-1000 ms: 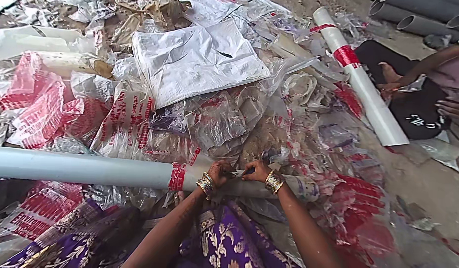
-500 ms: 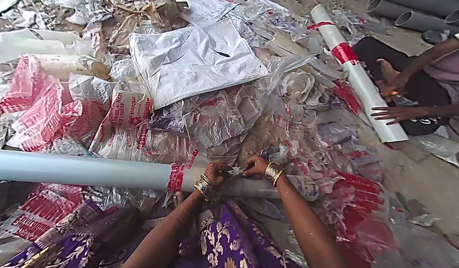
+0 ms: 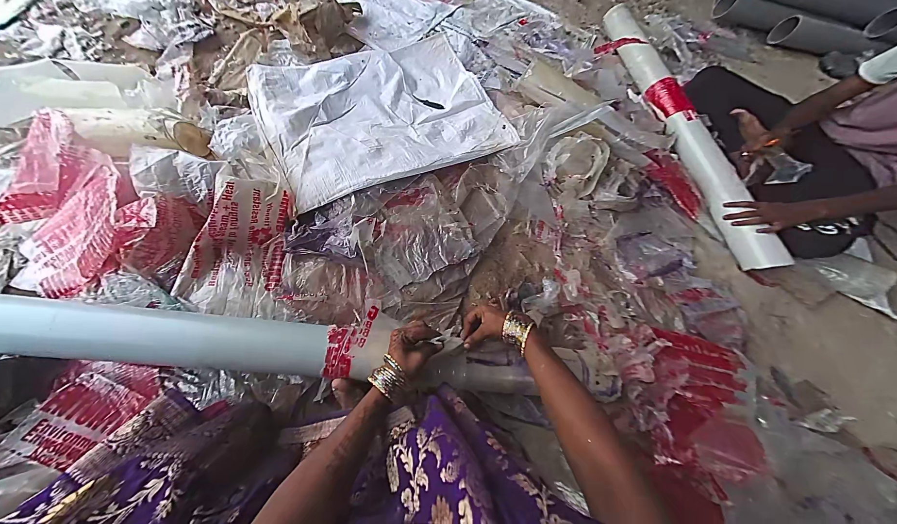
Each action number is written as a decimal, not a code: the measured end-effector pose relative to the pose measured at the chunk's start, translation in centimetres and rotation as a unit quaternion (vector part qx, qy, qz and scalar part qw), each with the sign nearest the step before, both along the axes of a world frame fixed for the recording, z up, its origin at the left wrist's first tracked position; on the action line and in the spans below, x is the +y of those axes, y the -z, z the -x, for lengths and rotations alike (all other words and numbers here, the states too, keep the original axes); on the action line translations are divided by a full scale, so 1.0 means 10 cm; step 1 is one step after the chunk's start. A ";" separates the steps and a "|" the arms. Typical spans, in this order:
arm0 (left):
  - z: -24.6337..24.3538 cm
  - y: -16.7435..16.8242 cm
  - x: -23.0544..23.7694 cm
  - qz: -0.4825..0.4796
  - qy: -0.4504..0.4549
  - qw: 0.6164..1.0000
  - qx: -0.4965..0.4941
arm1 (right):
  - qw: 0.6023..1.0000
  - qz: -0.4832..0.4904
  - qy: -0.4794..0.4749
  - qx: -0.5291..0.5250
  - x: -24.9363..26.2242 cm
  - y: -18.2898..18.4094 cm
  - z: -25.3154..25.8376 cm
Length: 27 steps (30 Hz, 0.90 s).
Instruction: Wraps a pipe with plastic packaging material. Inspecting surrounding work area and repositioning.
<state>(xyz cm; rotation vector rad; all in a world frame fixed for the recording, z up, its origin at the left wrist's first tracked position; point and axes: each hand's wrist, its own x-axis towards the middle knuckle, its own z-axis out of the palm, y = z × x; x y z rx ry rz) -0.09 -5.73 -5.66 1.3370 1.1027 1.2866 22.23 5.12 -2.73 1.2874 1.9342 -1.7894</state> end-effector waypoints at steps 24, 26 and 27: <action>0.02 -0.18 0.05 0.132 -0.039 0.988 -0.070 | 0.987 -0.043 0.145 -0.053 -0.06 0.17 -0.44; 0.06 -0.26 0.08 0.168 -0.005 0.985 -0.031 | 0.961 -0.107 0.250 -0.054 -0.21 0.10 -0.64; 0.09 -0.30 0.11 0.179 0.021 0.984 -0.001 | 0.939 -0.152 0.305 -0.051 -0.31 0.06 -0.70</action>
